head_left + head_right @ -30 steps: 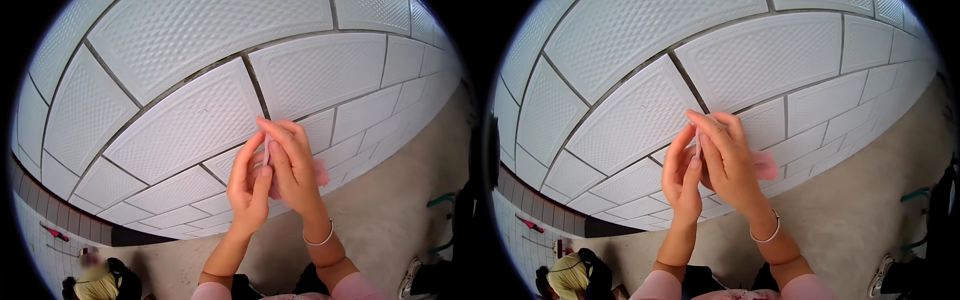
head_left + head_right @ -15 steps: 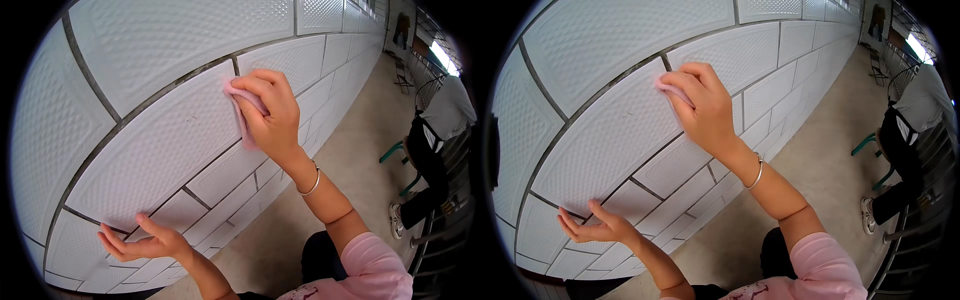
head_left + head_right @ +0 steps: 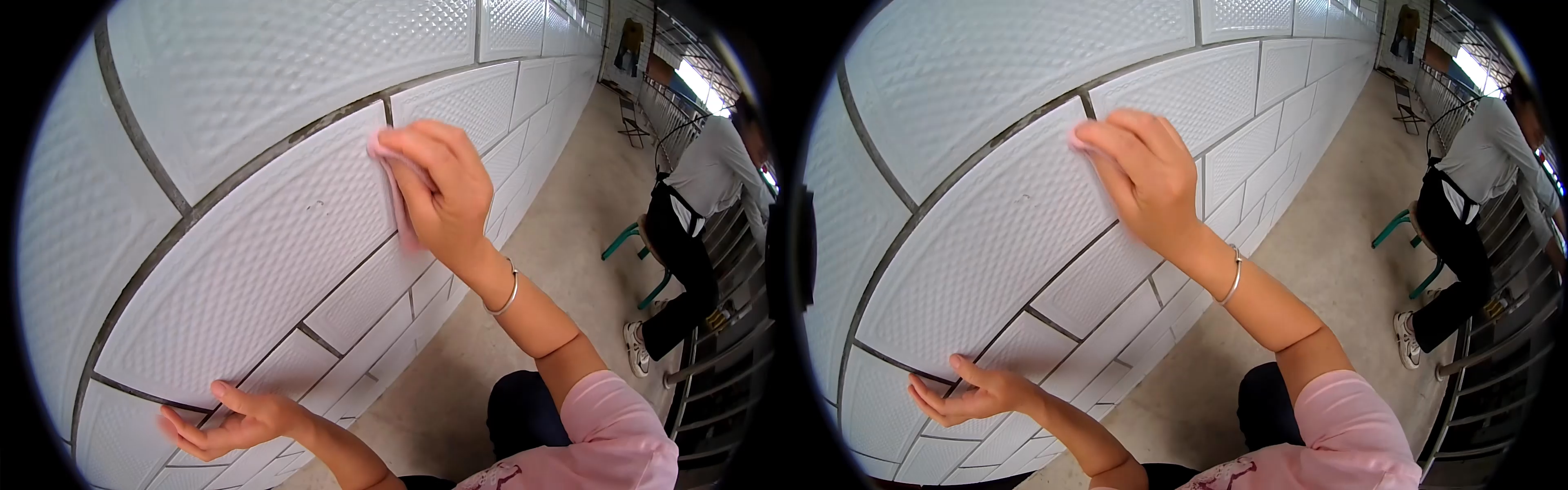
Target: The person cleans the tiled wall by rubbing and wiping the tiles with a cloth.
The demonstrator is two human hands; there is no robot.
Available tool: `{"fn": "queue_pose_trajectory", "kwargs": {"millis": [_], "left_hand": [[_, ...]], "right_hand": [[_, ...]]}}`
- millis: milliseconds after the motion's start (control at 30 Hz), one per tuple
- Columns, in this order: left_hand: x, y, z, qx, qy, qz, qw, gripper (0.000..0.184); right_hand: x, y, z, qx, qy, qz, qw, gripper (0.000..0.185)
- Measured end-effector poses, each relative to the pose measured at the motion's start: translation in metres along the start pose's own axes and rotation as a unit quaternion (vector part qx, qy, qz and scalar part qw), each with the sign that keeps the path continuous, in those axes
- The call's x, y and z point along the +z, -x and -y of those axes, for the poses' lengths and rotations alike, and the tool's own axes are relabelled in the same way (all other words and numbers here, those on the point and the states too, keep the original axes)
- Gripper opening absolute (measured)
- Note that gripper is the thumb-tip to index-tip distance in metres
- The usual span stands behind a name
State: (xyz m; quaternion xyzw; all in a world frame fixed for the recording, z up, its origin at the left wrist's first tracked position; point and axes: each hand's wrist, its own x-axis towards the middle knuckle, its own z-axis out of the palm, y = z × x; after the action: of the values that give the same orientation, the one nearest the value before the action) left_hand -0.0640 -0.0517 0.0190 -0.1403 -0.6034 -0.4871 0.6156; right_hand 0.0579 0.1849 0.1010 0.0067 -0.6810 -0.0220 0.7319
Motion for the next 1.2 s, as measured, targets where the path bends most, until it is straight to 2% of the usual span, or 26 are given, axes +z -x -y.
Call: {"fn": "queue_pose_trajectory", "kwargs": {"millis": [200,333,467,533,767,867,1000,1133,1200], "left_hand": [[0.003,0.001,0.003,0.018,-0.005,-0.024,1.000,0.048],[0.002,0.003,0.003,0.025,0.012,-0.028,0.999,0.046],[0.002,0.002,-0.001,0.009,0.014,-0.019,1.000,0.046],[0.003,0.001,-0.001,0.012,0.007,-0.028,1.000,0.046],[0.003,0.003,0.001,0.013,0.024,-0.024,0.999,0.045],[0.004,0.003,0.000,0.005,0.034,-0.030,0.999,0.045],[0.003,0.002,-0.001,0.010,0.007,-0.029,1.000,0.045],[0.007,0.002,-0.003,-0.003,0.053,-0.039,0.998,0.044],[0.004,0.003,0.002,0.005,0.035,-0.033,0.999,0.045]], "right_hand": [[-0.003,0.024,0.002,0.007,-0.003,-0.005,1.000,0.026],[0.004,-0.010,0.002,-0.009,-0.004,-0.029,1.000,0.026],[0.000,0.024,0.007,0.019,-0.020,-0.046,0.999,0.023],[-0.004,0.033,0.005,0.025,-0.010,-0.010,1.000,0.023],[0.006,-0.004,-0.001,0.008,-0.016,-0.054,0.998,0.028],[-0.005,0.035,0.006,0.014,0.001,-0.018,1.000,0.032],[-0.010,0.044,0.009,-0.028,0.024,0.045,0.998,0.036],[0.008,0.022,0.019,-0.092,0.013,0.010,0.996,0.037],[0.012,0.030,0.025,-0.093,0.002,-0.008,0.996,0.037]]}}
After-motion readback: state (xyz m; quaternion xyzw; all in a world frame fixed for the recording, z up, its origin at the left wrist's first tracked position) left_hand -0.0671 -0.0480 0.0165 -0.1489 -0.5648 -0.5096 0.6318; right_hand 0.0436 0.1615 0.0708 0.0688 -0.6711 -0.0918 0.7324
